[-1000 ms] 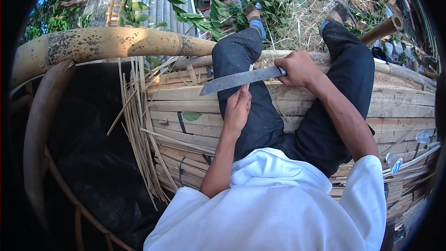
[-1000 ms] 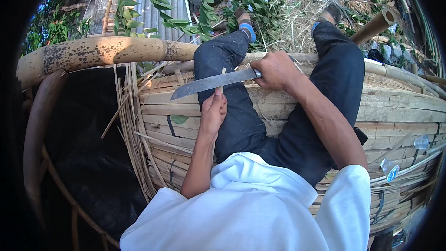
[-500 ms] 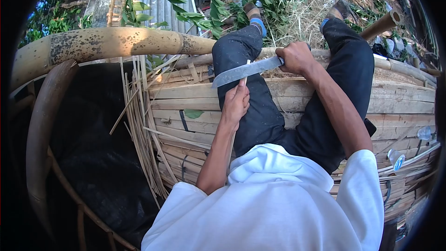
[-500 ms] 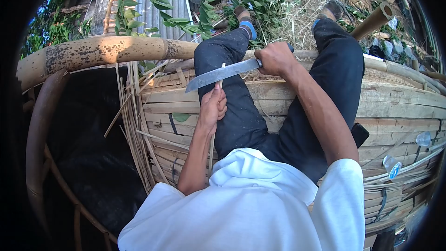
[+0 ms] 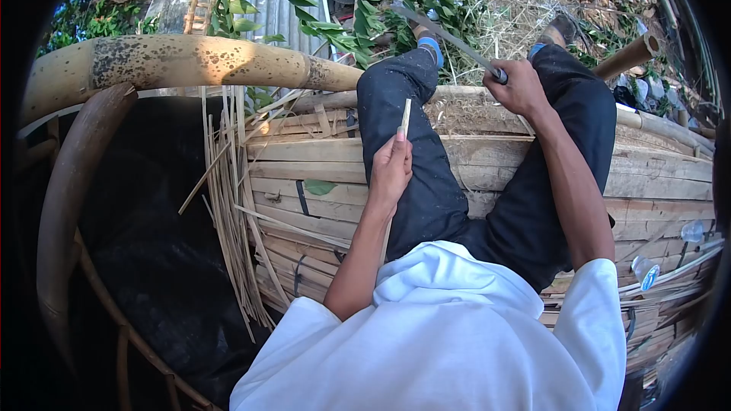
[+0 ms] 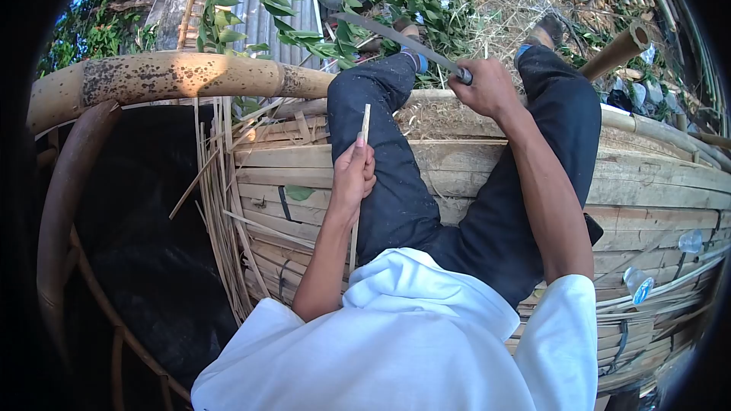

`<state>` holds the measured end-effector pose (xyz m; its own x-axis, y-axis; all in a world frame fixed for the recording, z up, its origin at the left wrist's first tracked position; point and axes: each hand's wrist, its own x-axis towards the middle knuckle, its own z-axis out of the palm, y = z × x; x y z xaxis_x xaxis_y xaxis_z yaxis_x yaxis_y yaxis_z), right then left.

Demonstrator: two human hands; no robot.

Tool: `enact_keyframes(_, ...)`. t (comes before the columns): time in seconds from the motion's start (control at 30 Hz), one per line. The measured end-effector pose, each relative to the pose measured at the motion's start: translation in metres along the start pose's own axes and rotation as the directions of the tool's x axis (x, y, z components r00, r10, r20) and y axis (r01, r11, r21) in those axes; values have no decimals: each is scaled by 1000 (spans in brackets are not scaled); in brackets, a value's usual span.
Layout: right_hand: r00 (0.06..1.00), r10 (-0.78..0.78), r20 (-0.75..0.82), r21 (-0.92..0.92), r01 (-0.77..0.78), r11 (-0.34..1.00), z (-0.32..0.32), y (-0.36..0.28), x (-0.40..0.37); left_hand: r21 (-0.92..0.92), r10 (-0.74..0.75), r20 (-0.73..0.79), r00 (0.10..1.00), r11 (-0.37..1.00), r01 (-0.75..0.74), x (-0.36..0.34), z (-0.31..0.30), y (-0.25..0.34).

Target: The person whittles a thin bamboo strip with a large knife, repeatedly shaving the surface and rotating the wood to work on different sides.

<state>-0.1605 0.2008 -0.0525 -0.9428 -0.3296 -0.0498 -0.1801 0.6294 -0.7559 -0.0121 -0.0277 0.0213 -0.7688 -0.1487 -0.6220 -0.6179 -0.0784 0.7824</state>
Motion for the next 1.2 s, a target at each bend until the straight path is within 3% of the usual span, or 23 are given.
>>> enact_keyframes(0.07, 983, -170, 70, -49, 174, 984, 9, -14, -11, 10, 58, -15, 998, 998, -58, -2, 0, -1)
enact_keyframes(0.2, 921, -316, 227, -120, 349, 929, 27, -24, -13, 22, 70, -33, 997, 997, -69, -4, 7, 0)
enact_keyframes(0.4, 909, -327, 260, -115, 365, 924, 32, -37, -16, 75, 105, -15, 994, 992, -104, -3, 5, -7)
enact_keyframes(0.67, 905, -308, 294, -162, 365, 917, 38, -36, -16, -108, -77, 218, 973, 989, 102, -14, -7, 4)
enact_keyframes(0.83, 940, -189, 284, -351, 285, 892, 41, -24, -5, -159, -69, 182, 981, 982, 99, -9, -14, 6)
enact_keyframes(0.87, 929, -140, 343, -389, 276, 879, 39, -21, -3, -179, -33, 209, 977, 981, 71, -6, -18, 3)
enact_keyframes(0.9, 974, 140, 181, -384, -61, 921, 33, -3, 7, -196, -8, 231, 973, 979, 55, -9, -21, -1)
enact_keyframes(0.93, 905, 425, 21, -321, -396, 860, 24, 25, 17, -108, 66, 275, 959, 993, -38, -19, -20, -5)
enact_keyframes(0.97, 913, 402, -68, -323, -401, 857, 3, 39, 23, -101, 80, 278, 957, 993, -54, -17, -21, -7)
enact_keyframes(1.03, 953, 265, -150, -278, -297, 913, -22, 11, 32, -167, 15, 32, 999, 986, -10, -26, -26, -15)
enact_keyframes(1.2, 965, 222, -136, -34, -229, 973, -17, -6, 3, 25, 148, -59, 987, 989, -147, -5, 0, -12)
